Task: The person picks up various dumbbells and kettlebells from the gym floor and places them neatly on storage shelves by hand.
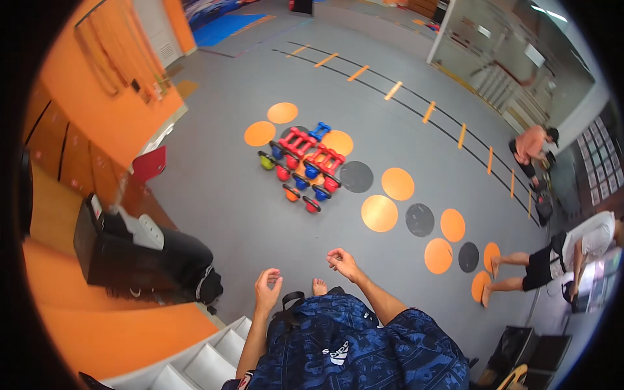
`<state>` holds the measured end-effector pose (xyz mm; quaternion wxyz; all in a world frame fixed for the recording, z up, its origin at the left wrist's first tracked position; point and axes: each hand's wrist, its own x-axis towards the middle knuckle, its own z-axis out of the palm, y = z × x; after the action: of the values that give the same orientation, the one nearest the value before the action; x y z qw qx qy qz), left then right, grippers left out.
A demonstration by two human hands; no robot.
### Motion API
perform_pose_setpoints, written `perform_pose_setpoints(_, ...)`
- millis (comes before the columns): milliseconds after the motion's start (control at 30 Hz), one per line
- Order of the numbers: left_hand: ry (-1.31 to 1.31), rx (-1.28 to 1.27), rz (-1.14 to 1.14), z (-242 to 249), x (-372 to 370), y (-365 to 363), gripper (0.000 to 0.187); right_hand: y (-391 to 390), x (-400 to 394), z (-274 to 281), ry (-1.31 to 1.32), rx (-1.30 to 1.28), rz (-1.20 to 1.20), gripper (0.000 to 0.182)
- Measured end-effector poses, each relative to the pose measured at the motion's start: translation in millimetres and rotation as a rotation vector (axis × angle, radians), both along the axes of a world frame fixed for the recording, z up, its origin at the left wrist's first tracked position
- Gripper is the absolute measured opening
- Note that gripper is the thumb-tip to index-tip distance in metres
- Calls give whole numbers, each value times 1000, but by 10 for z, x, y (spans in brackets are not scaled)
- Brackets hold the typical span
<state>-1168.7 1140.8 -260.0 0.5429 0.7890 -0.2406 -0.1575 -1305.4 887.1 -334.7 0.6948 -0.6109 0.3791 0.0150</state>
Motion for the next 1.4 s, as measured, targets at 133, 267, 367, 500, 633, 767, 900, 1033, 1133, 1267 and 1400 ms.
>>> perform_pose_setpoints(133, 14, -22, -149, -99, 246, -454, 18, -259, -133, 110, -23, -16, -171, 26)
perform_pose_setpoints(267, 137, 17, -375, -290, 537, -989, 12, -374, -284, 96, -8, -82, -314, 25)
perform_pose_setpoints(367, 166, 52, -600, -318, 723, -1405, 11, -376, -428, 140, 68, -84, -419, 26)
perform_pose_setpoints(500, 94, -4, -849, -15, 982, -1926, 9, -191, -636, 148, 192, -4, -666, 27)
perform_pose_setpoints(633, 82, 14, -973, 15, 1348, -2330, 8, 112, -675, 89, 199, 121, -993, 25)
perform_pose_setpoints(767, 89, 40, -1052, 4, 1558, -2754, 8, 370, -658, -3, 233, 173, -1135, 24)
perform_pose_setpoints(900, 114, 43, -1123, -105, 1577, -3224, 10, 358, -732, -119, 293, 231, -1149, 21)
perform_pose_setpoints(1033, 97, 45, -1128, -184, 1446, -3830, 14, -175, -1038, -162, 352, 248, -1034, 20)
perform_pose_setpoints(1133, 68, 78, -1110, -164, 1273, -4315, 16, -832, -1367, -98, 348, 161, -1009, 21)
perform_pose_setpoints(1267, 70, 89, -1084, -191, 981, -5040, 17, -1925, -1680, 63, 315, 57, -1059, 22)
perform_pose_setpoints(1400, 139, 139, -1088, -151, 789, -5676, 18, -2939, -1592, 321, 282, -51, -967, 22)
